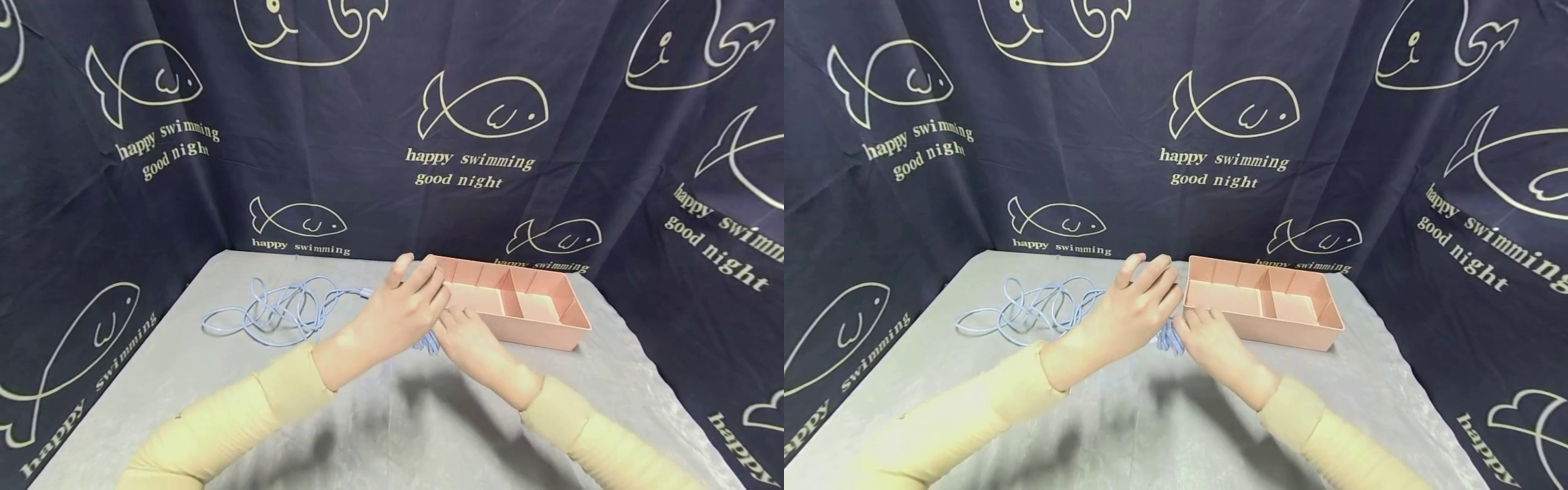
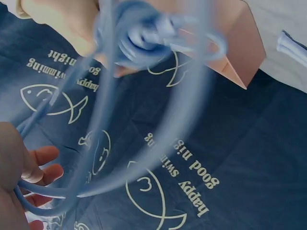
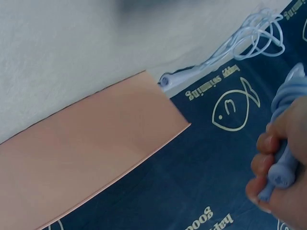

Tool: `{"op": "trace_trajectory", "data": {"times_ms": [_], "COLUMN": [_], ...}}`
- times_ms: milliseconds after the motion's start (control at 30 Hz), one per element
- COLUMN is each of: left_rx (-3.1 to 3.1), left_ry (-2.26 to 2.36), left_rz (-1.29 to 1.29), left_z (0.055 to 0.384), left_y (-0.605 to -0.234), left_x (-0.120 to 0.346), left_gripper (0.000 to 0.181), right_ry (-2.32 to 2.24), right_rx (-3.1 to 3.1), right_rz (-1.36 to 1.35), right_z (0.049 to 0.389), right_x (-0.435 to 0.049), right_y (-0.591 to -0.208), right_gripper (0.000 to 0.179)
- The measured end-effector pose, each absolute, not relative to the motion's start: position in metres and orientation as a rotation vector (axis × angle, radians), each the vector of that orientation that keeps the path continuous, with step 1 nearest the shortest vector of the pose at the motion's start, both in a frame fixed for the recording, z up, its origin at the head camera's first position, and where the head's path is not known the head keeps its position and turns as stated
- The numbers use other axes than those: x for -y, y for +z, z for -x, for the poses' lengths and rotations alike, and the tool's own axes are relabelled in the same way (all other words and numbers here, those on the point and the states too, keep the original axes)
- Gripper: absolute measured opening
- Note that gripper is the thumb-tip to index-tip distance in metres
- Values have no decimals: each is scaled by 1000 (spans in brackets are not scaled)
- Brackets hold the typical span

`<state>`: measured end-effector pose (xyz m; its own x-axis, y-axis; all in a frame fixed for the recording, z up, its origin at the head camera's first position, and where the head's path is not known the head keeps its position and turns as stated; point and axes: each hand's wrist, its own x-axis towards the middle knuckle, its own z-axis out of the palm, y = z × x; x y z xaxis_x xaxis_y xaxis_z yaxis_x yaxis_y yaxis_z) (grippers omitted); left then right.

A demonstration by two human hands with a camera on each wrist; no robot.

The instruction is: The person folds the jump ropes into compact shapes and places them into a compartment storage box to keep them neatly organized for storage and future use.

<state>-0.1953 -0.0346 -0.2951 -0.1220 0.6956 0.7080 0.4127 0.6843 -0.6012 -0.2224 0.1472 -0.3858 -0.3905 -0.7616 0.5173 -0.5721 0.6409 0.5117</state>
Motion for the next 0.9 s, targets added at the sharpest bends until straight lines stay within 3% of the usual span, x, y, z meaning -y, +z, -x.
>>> {"op": "trace_trajectory", "data": {"times_ms": [533, 900], "left_rx": [1855, 1955], "left_ry": [362, 335], "left_rz": [790, 846], "left_z": [226, 248], "left_y": [-312, -330], "left_x": [48, 59], "left_gripper": [27, 18], "right_ry": [-319, -4], "right_rx": [1959, 2049], "right_rz": [-1491, -1521], "right_z": [198, 183], "right_x": [-139, -138], "right_y": [-381, -366], "right_gripper": [13, 10]}}
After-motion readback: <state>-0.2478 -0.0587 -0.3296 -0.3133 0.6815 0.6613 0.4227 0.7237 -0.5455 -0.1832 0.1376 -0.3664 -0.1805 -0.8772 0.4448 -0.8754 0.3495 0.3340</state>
